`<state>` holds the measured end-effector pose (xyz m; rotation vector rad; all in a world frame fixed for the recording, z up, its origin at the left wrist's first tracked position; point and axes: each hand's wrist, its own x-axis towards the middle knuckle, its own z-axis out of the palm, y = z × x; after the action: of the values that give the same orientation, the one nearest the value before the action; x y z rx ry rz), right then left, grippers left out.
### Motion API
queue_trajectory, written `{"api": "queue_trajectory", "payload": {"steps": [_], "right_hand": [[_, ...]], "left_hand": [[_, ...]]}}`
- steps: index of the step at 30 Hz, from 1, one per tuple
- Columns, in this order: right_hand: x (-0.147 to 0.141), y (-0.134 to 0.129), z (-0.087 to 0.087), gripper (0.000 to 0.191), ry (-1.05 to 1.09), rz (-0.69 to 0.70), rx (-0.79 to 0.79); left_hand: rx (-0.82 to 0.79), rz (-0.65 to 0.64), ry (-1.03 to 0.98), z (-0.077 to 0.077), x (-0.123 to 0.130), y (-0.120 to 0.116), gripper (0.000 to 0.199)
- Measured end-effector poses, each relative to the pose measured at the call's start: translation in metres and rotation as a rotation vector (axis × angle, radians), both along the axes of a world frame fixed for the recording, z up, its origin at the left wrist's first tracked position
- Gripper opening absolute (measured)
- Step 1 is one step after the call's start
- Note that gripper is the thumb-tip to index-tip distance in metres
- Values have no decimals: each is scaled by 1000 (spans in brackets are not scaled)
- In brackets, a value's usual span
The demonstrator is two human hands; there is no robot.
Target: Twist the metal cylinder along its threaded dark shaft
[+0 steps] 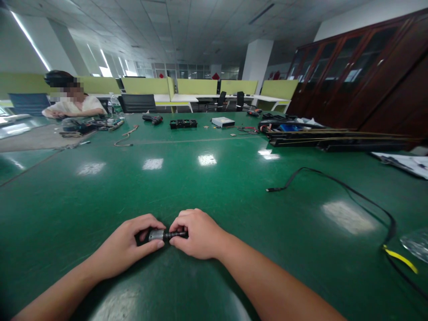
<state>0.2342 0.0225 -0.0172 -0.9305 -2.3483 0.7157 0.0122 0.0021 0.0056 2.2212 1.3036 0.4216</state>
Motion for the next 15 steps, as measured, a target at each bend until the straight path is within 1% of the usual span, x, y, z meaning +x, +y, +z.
{"api": "queue_trajectory", "payload": {"steps": [15], "right_hand": [[0,0,-2,10,9,-2,2]], "left_hand": [[-8,3,-6,1,2,1,21]]}}
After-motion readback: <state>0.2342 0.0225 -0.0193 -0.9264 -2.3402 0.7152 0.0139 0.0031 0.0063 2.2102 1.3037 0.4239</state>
